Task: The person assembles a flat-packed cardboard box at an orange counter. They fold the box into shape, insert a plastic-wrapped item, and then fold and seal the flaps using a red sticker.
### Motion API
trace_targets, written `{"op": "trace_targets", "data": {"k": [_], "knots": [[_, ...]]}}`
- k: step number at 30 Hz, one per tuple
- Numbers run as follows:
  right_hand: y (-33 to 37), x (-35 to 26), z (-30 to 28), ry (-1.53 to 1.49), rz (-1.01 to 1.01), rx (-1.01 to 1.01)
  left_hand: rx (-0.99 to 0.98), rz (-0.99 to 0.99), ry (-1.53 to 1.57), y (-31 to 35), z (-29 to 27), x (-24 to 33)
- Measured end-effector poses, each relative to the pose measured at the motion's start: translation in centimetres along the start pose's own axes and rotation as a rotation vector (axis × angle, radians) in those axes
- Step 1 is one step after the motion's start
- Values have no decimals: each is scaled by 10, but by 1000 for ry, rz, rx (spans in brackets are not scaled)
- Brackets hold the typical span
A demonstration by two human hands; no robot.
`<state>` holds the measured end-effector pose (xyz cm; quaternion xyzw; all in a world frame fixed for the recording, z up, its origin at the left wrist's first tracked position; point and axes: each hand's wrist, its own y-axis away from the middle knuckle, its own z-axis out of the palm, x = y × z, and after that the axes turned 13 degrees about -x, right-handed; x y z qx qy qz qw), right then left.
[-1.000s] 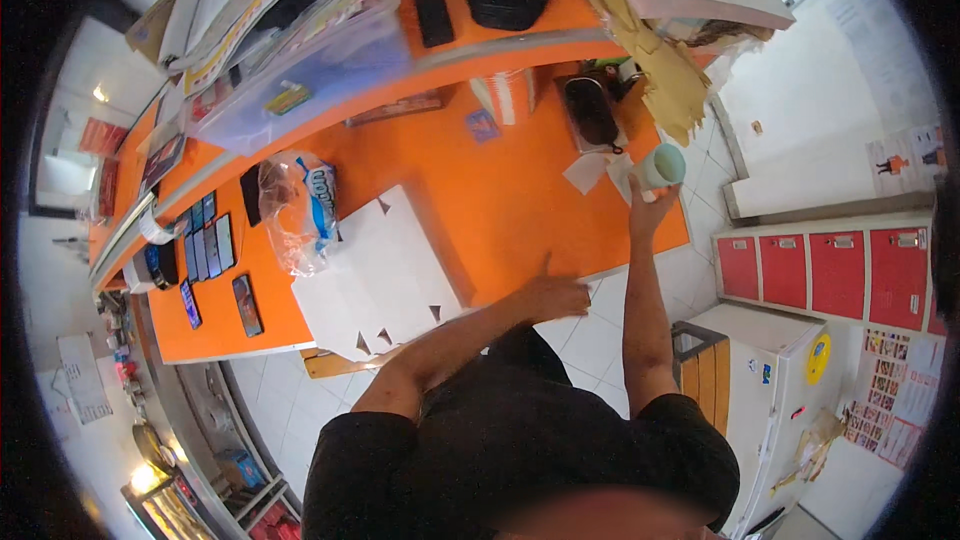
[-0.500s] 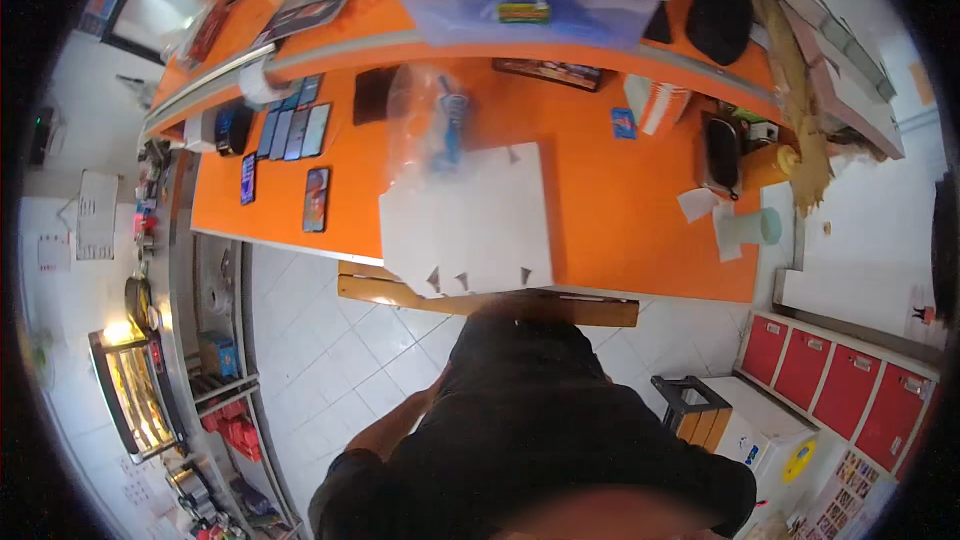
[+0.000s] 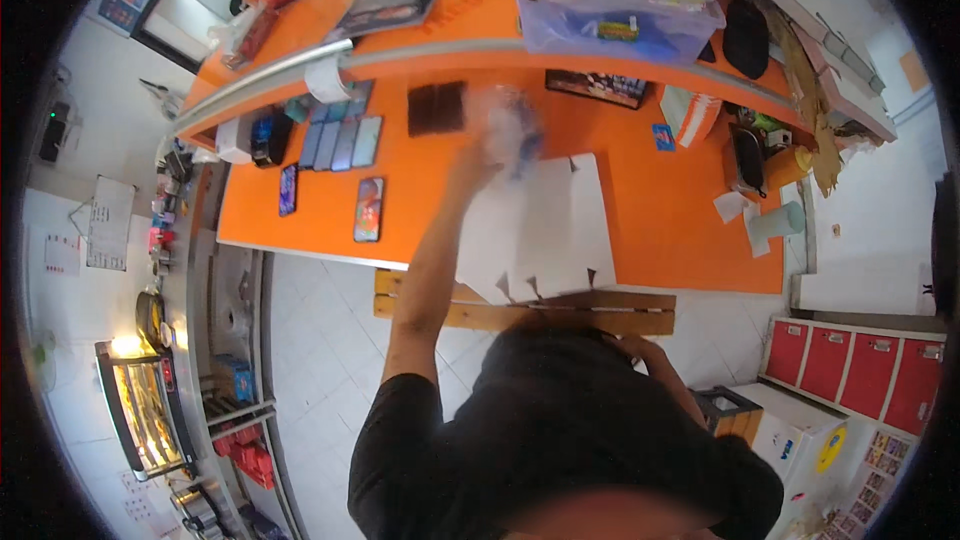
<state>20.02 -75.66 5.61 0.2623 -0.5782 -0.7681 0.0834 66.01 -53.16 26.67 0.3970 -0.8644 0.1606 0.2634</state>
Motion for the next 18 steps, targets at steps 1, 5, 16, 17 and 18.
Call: {"op": "trace_targets", "data": {"k": [1,5,16,17,18], "knots": [[-26,43,-6,50,-43,-70,-50,89,42,-9,-14,18],[-38,127,65,-122,-556,267,-103,201,-89,7,-164,82],[-71,119,144,-801,-257,533,471,577,-372,-237,-356,78],[-81,118,145,-755,-305,570,468,598,-383,-258,-343,59],[-88,118,145,-684,-397,629,425,524,-298,-270,-326,34]]}}
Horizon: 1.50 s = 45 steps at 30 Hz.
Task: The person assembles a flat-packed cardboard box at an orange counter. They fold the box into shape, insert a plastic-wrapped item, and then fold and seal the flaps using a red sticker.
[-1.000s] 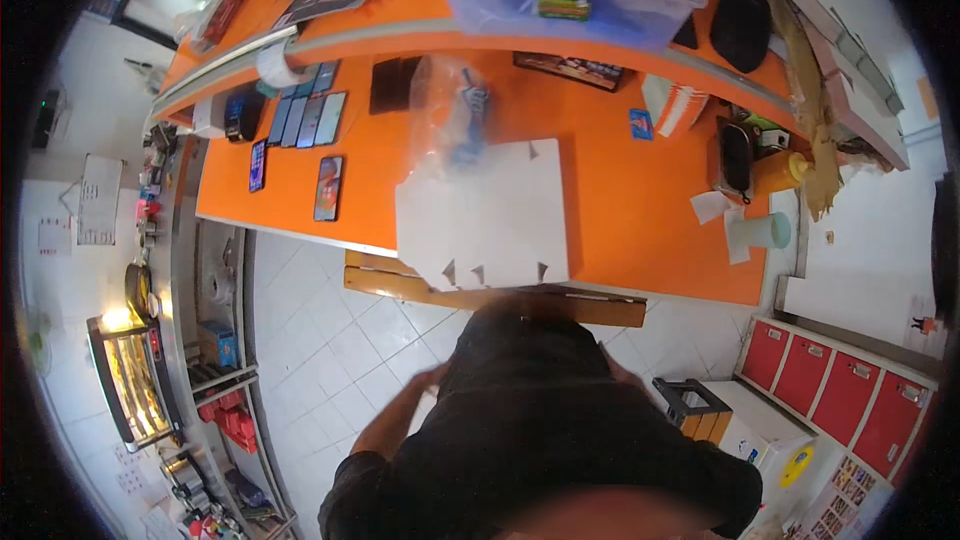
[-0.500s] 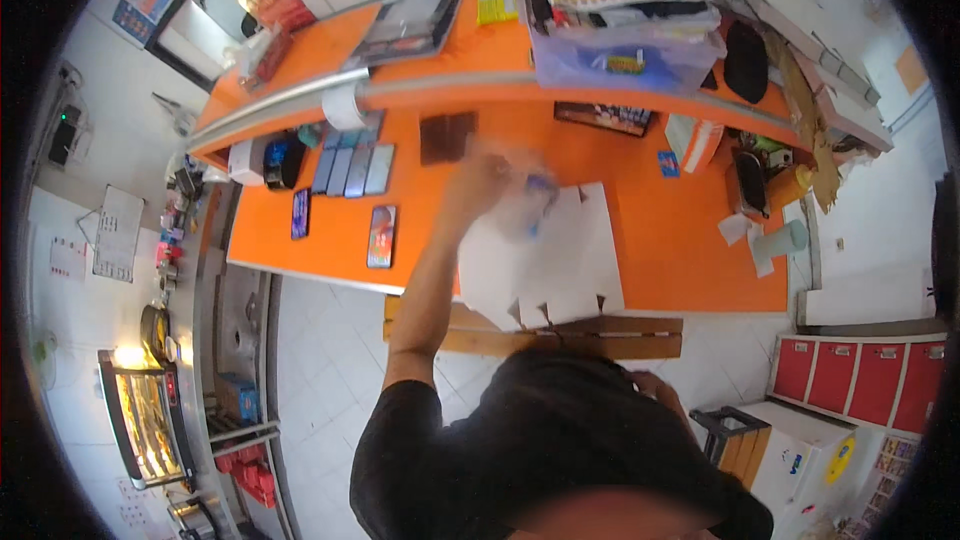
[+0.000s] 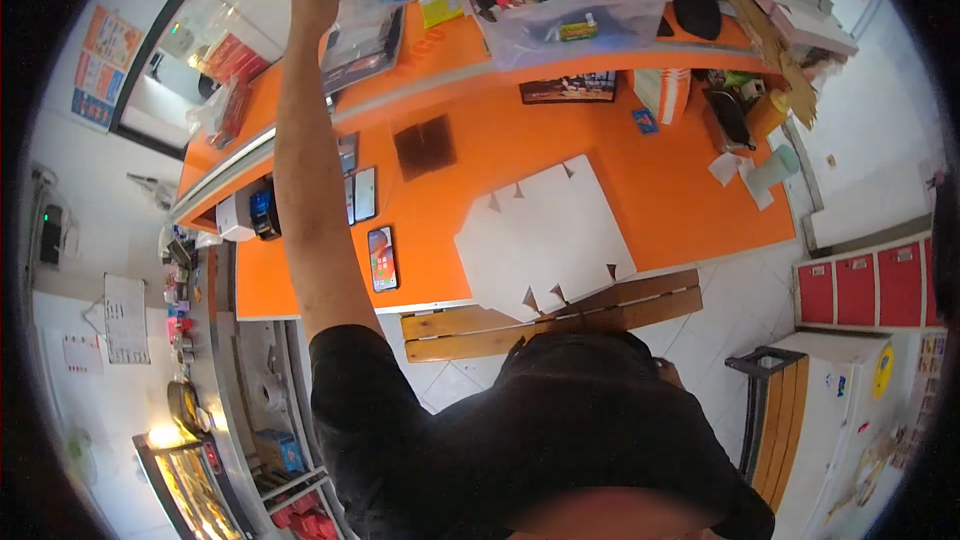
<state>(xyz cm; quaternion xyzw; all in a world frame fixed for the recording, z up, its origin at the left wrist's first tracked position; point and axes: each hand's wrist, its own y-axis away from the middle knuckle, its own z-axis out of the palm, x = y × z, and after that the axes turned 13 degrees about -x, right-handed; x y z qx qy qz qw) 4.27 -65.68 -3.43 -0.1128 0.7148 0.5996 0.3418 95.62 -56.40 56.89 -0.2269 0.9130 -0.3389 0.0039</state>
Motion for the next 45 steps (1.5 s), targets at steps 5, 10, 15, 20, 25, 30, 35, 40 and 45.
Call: {"op": "trace_targets", "data": {"k": [5,10,15,20,25,30,35,40,45], "knots": [[22,-45,14,-110,-126,179,30,-376,124,47,58,10],[35,-43,16,-65,-48,209,-181,-318,-227,92,46,-68],[43,-37,14,-77,100,287,-584,-241,-347,79,68,6],[10,-48,13,-146,25,243,-703,-67,-10,36,-7,-67],[40,-37,27,-15,29,356,-678,-286,311,-6,-90,-21],[68,-196,35,211,-314,305,-368,-185,59,47,-193,122],[120,-429,9,46,-822,274,-119,408,-205,130,-94,246],[184,-587,15,-341,-1570,-63,-141,896,-118,190,-18,362],[166,-581,-18,-184,-1353,179,-165,1018,17,200,4,383]]}}
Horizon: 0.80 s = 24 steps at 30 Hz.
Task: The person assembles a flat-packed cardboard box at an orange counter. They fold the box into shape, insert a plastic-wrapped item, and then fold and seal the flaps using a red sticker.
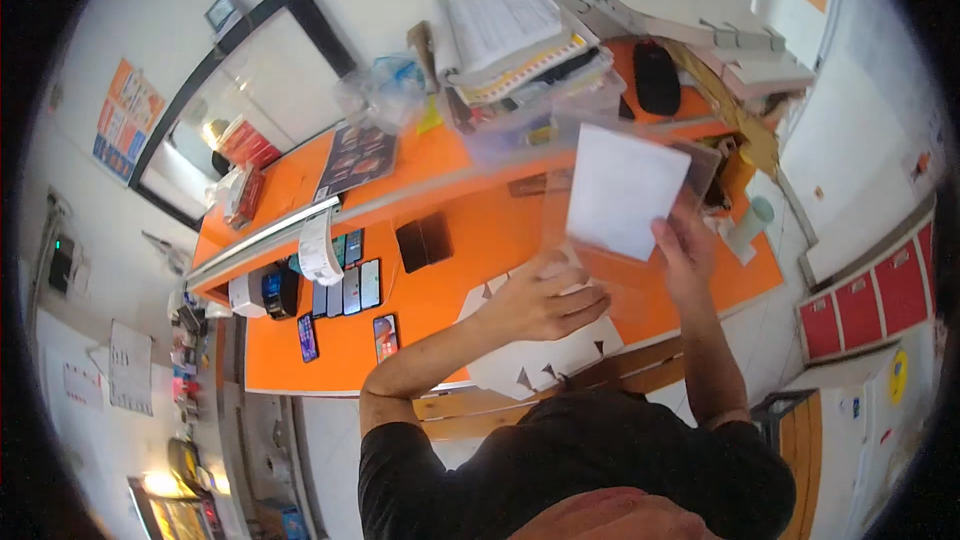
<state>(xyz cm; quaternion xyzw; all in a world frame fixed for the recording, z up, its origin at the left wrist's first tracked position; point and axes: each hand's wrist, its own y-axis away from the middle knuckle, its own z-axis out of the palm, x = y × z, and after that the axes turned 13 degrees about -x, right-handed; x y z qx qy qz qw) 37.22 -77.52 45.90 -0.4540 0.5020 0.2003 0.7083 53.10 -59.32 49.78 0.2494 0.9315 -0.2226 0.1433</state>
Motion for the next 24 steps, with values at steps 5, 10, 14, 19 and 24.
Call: {"op": "trace_targets", "data": {"k": [5,10,14,19,24], "knots": [[13,47,-27,32,-101,-299,755,-770,707,-1,-35,-1],[-26,-21,64,167,-303,-305,345,-919,868,90,-35,-25],[-22,12,49,78,-114,-361,891,-1127,550,198,-43,-136],[49,77,25,392,282,-376,843,-1346,107,417,-34,-316],[168,123,-18,433,649,-15,686,-1673,-55,490,40,-399]]}}
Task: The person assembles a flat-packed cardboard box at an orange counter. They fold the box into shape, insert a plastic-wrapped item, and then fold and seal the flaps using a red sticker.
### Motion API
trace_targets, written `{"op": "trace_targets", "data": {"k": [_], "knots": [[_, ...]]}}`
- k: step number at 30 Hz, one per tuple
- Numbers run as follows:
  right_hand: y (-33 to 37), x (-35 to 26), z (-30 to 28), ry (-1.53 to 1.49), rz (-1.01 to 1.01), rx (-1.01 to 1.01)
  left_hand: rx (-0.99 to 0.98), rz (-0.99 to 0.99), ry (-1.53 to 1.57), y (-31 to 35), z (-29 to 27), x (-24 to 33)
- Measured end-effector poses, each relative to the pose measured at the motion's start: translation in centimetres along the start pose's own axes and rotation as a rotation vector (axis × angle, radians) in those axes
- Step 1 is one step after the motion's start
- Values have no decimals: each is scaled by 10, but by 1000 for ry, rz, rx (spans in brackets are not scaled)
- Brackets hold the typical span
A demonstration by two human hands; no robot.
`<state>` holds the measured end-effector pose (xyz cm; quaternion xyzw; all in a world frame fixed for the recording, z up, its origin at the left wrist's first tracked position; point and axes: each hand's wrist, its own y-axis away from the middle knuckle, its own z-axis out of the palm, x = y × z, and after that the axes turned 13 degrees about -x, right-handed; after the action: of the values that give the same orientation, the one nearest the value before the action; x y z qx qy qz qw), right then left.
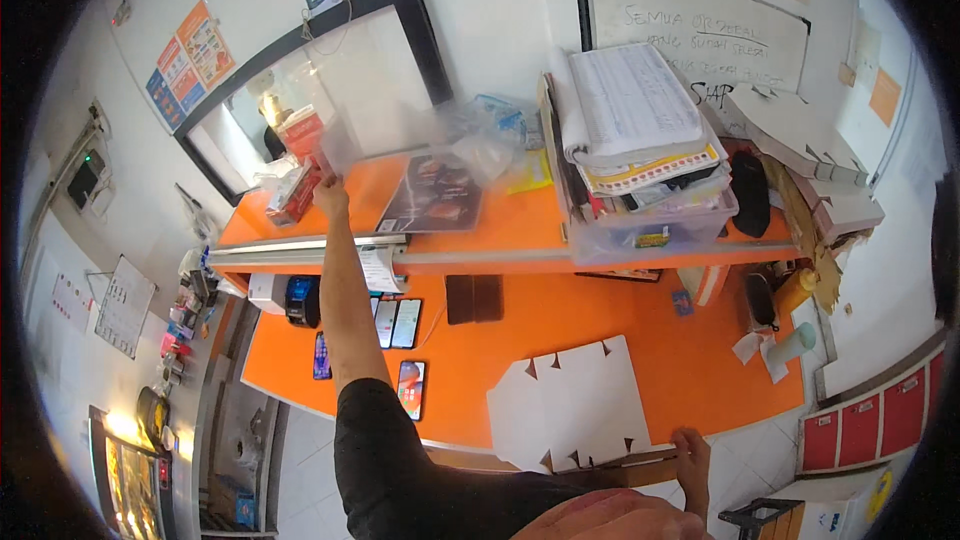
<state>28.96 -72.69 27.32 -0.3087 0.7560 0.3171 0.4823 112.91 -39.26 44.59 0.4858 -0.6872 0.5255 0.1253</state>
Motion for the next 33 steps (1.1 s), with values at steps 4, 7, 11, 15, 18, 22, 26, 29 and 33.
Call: {"op": "trace_targets", "data": {"k": [4,7,11,15,18,22,26,29,33], "knots": [[49,33,-12,-13,143,139,-78,-69,101,-26,57,-54],[60,22,0,-6,198,193,-177,-4,111,-72,57,-85],[62,46,6,124,131,253,-378,130,183,-96,73,-102],[28,54,11,188,222,109,-207,360,-195,-141,-14,-75],[71,47,1,418,349,181,-59,-166,-800,16,119,17],[48,53,14,332,273,53,-746,-3,-803,6,57,33],[43,70,22,462,213,-23,-1175,-267,-577,0,72,49],[33,40,28,316,241,17,-1256,-292,-449,8,73,83],[28,63,28,272,176,-48,-1098,-254,222,77,81,137]]}}
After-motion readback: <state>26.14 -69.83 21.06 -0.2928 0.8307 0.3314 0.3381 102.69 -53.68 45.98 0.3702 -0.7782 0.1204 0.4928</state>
